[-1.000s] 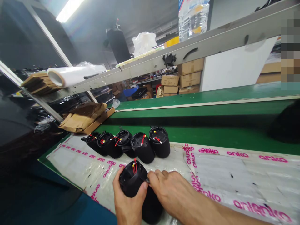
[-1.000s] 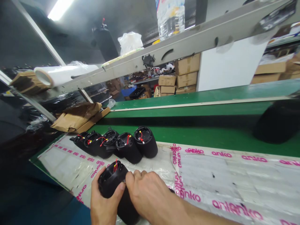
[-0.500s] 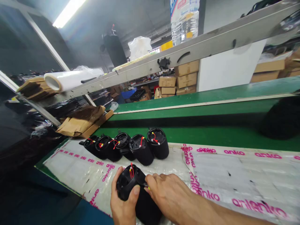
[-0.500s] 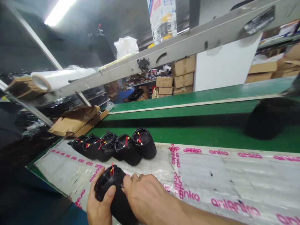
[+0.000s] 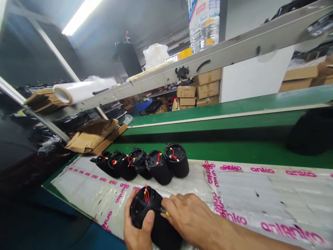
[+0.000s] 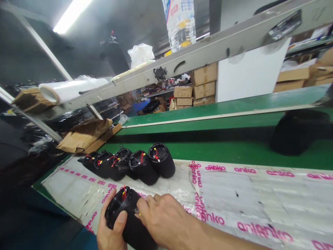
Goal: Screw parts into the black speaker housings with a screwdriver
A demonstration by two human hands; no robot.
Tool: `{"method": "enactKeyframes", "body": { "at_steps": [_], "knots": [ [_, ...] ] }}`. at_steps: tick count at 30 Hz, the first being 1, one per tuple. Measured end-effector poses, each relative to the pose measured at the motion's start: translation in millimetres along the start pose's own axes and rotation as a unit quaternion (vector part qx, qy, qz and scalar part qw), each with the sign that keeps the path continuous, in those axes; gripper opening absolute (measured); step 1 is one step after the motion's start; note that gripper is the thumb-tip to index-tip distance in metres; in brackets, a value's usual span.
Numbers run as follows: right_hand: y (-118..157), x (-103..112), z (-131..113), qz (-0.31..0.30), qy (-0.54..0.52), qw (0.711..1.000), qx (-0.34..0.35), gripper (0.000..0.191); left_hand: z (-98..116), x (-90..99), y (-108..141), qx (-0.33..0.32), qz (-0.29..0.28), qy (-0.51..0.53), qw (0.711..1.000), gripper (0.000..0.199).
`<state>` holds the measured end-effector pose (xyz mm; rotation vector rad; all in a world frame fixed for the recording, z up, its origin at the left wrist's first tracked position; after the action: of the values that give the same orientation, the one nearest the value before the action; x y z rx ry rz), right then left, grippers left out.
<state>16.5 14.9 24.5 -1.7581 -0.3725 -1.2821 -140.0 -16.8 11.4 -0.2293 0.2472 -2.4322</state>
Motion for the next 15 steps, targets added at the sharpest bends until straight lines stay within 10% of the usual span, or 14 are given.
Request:
{"method": "enactKeyframes", "body": {
  "at_steps": [15],
  "knots": [
    [25, 5, 16, -0.085, 0.027, 0.995, -0.034, 0.013, 5, -0.6, 3, 0.128, -0.067, 0.081, 0.986, 0.059]
  ]
}}
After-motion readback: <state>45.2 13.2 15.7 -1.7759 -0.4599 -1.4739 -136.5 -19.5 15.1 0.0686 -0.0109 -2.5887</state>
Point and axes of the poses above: each hand's wrist, its own y-axis away from the middle knuckle, its own x-axis out of the back of the hand, z = x × y, the point moved 2 cm from there along -y, towards the middle knuckle, and after that the axes turned 3 degrees about y, right-handed, at the moved point
